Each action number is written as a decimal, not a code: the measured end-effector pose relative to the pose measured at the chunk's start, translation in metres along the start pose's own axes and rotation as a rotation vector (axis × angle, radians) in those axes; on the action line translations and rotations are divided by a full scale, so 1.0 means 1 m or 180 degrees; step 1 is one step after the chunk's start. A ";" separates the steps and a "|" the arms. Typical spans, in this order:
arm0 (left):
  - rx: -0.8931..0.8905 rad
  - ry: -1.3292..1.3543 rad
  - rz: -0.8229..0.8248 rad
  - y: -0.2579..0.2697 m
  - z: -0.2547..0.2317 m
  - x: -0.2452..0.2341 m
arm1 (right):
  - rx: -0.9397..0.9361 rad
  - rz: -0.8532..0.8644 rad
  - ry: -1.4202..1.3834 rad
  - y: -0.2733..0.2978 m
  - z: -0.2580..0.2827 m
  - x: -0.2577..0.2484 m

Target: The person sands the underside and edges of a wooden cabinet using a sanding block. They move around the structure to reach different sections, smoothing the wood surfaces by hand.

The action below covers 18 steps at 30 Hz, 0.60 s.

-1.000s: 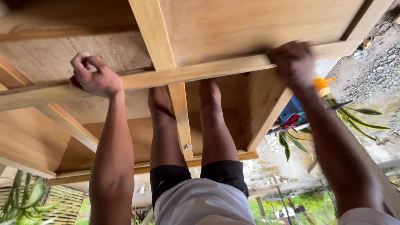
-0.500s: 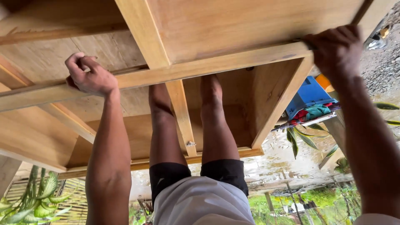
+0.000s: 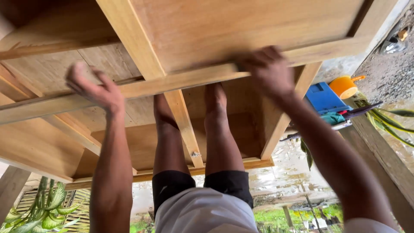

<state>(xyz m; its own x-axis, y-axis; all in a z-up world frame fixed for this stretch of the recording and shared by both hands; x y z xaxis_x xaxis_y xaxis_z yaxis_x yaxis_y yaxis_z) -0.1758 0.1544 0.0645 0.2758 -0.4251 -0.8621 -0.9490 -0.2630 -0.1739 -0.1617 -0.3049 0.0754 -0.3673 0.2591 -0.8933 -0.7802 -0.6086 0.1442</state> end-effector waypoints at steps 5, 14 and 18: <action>0.0415 0.0147 0.0617 0.079 -0.080 0.038 | 0.0210 -0.0048 0.0358 0.110 -0.134 -0.054; 0.0778 0.0257 0.1512 0.115 -0.196 0.068 | 0.0055 0.0213 0.0931 0.131 -0.160 -0.062; 0.0913 0.0235 0.1629 0.117 -0.226 0.090 | -0.0043 -0.0048 0.0687 0.087 -0.120 -0.046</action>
<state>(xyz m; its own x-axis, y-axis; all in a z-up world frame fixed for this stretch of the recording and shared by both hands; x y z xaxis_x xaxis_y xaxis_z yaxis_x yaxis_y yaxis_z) -0.2280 -0.1106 0.0745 -0.2277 -0.4980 -0.8367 -0.9648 0.2316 0.1247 -0.1519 -0.4595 0.0778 -0.2376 0.1025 -0.9659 -0.7774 -0.6163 0.1259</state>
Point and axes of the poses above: each hand's wrist, its own y-axis away from the middle knuckle, its own x-axis out of the palm, z = x × y, the point moved 4 cm from there along -y, towards the middle knuckle
